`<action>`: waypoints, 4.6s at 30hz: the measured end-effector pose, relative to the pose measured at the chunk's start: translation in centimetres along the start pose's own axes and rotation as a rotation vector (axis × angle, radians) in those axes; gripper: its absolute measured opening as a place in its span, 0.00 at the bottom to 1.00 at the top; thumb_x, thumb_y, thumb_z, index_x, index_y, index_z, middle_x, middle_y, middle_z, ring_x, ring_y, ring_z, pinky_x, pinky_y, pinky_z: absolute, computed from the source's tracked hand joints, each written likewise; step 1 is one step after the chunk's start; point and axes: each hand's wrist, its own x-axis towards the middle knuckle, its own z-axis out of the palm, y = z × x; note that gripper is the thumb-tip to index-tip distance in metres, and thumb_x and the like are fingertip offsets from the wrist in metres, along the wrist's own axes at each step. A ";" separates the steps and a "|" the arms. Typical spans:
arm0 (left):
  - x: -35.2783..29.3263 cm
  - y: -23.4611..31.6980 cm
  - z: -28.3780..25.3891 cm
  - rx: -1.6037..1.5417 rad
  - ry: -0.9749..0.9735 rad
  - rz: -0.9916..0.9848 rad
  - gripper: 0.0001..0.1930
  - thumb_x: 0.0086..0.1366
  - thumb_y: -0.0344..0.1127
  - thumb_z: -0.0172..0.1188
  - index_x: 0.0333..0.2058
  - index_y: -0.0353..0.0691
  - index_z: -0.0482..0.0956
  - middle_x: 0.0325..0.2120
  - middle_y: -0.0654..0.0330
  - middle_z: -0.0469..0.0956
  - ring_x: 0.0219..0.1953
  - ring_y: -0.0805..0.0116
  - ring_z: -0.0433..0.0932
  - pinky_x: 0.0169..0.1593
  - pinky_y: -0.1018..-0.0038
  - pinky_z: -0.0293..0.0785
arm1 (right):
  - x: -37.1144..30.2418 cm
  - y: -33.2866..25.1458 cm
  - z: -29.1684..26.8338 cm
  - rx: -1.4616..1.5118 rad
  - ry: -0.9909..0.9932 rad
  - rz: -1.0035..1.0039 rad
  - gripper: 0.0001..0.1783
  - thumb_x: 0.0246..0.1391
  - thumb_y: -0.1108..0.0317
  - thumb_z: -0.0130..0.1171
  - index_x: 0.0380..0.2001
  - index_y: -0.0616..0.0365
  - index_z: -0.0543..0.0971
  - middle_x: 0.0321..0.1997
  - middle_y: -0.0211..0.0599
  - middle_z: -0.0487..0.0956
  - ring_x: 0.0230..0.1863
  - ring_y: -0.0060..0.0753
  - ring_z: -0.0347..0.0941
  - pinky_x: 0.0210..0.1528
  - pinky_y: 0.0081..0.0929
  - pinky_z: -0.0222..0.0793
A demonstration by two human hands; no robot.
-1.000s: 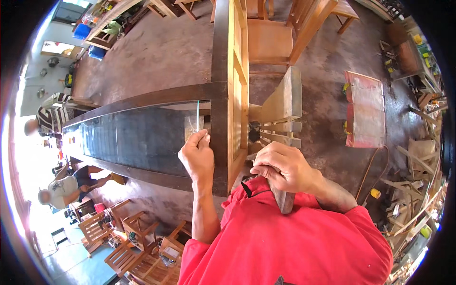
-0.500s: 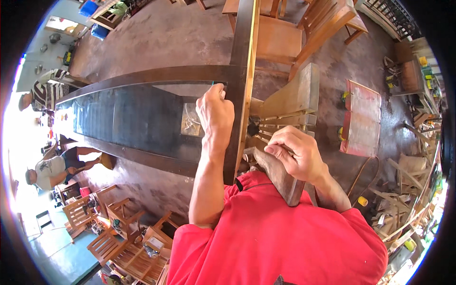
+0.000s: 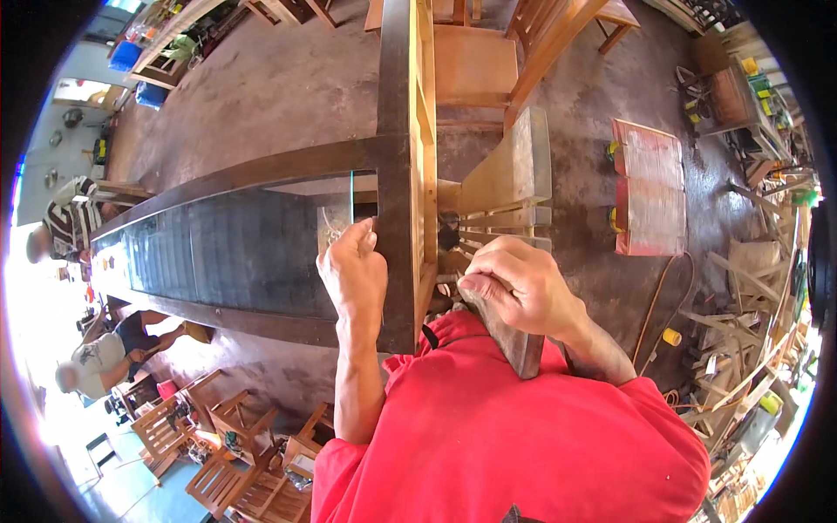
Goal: The person fits a glass pane into a wooden display cabinet frame by hand. They use their fingers to press a thin wooden strip into the groove to secure the glass.
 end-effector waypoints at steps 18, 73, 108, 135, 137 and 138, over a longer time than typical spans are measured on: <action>4.5 1.6 1.2 0.111 0.044 0.133 0.09 0.60 0.25 0.57 0.35 0.34 0.86 0.31 0.39 0.82 0.37 0.41 0.83 0.44 0.55 0.77 | 0.1 -0.4 0.2 -0.016 -0.045 0.004 0.07 0.54 0.72 0.72 0.31 0.58 0.81 0.30 0.37 0.79 0.31 0.44 0.78 0.32 0.37 0.74; 5.4 1.6 3.1 0.039 0.189 0.117 0.12 0.58 0.25 0.61 0.39 0.37 0.89 0.37 0.44 0.85 0.42 0.44 0.85 0.51 0.60 0.79 | -1.2 -1.3 0.9 -0.196 -0.018 0.024 0.05 0.59 0.72 0.69 0.33 0.63 0.82 0.30 0.37 0.81 0.28 0.30 0.77 0.31 0.27 0.71; -5.1 -1.1 -1.1 0.147 -0.047 -0.029 0.11 0.59 0.21 0.58 0.40 0.34 0.84 0.36 0.42 0.84 0.41 0.41 0.83 0.47 0.54 0.76 | -0.2 -1.1 0.2 -0.123 -0.041 0.060 0.06 0.55 0.72 0.71 0.33 0.60 0.82 0.31 0.40 0.82 0.31 0.42 0.79 0.32 0.34 0.74; 3.5 0.4 1.8 -0.033 0.043 0.102 0.16 0.54 0.25 0.56 0.40 0.29 0.84 0.37 0.37 0.82 0.43 0.36 0.81 0.50 0.53 0.77 | -0.1 -2.1 0.9 -0.213 -0.112 0.105 0.07 0.58 0.71 0.70 0.32 0.62 0.82 0.30 0.39 0.81 0.27 0.34 0.78 0.30 0.27 0.72; 4.6 0.4 2.5 -0.018 0.051 0.075 0.12 0.53 0.25 0.56 0.36 0.29 0.83 0.32 0.38 0.82 0.39 0.34 0.81 0.46 0.52 0.78 | -0.1 -2.1 1.1 -0.231 -0.116 0.107 0.07 0.58 0.70 0.70 0.32 0.61 0.82 0.30 0.39 0.82 0.27 0.34 0.78 0.30 0.28 0.72; 4.0 0.2 2.5 -0.022 0.040 0.071 0.12 0.53 0.25 0.56 0.36 0.29 0.83 0.32 0.38 0.82 0.39 0.34 0.81 0.46 0.52 0.78 | -0.2 -1.8 1.0 -0.235 -0.119 0.119 0.07 0.58 0.70 0.70 0.32 0.61 0.82 0.30 0.39 0.82 0.27 0.34 0.78 0.30 0.28 0.72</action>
